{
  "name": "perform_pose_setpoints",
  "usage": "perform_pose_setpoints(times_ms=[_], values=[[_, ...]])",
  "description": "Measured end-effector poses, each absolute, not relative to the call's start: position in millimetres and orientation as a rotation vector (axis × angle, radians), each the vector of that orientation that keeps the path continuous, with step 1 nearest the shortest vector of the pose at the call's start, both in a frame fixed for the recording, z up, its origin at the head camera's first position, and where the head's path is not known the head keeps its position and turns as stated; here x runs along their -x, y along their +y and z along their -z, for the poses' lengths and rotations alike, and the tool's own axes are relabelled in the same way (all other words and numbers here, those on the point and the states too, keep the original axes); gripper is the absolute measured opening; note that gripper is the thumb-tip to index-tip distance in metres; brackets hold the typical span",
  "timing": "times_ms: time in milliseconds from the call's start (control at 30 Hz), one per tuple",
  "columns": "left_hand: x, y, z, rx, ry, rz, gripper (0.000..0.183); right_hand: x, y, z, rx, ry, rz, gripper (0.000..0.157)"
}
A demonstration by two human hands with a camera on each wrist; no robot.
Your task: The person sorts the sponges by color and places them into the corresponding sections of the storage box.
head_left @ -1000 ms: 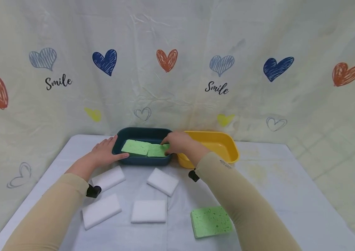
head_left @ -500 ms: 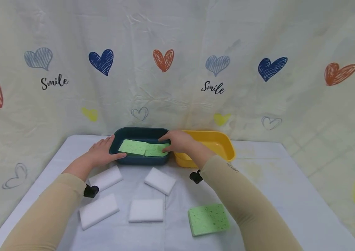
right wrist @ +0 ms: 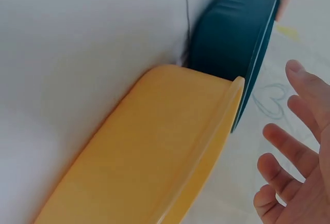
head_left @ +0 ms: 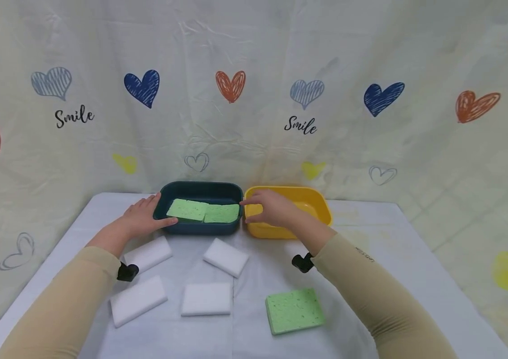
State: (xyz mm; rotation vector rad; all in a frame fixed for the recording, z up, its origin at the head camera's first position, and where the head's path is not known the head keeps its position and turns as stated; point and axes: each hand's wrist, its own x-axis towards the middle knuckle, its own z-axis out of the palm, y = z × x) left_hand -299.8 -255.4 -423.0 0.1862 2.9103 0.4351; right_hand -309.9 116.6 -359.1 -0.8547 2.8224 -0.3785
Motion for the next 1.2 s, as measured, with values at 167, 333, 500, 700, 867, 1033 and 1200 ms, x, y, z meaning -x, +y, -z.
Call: perform_pose_setpoints(times_ms=[167, 333, 500, 700, 867, 1033, 1200], values=[[298, -255, 421, -0.183, 2.911, -0.443, 0.118, 291, 140, 361, 0.912, 2.846, 0.293, 0.050], [300, -255, 422, -0.175, 2.906, -0.433, 0.119, 267, 162, 367, 0.985, 2.859, 0.253, 0.048], [301, -255, 423, -0.177, 2.904, -0.440, 0.121, 240, 181, 372, 1.024, 2.829, 0.251, 0.049], [301, -255, 423, -0.179, 2.900, -0.447, 0.120, 214, 206, 381, 1.107, 2.710, 0.252, 0.049], [301, -255, 423, -0.198, 2.905, -0.447, 0.120, 197, 225, 389, 1.123, 2.587, 0.299, 0.051], [300, -256, 422, -0.204, 2.902, -0.441, 0.121, 184, 237, 397, 1.116, 2.492, 0.321, 0.057], [298, -255, 420, -0.194, 2.896, -0.434, 0.121, 176, 242, 403, 1.142, 2.447, 0.331, 0.060]])
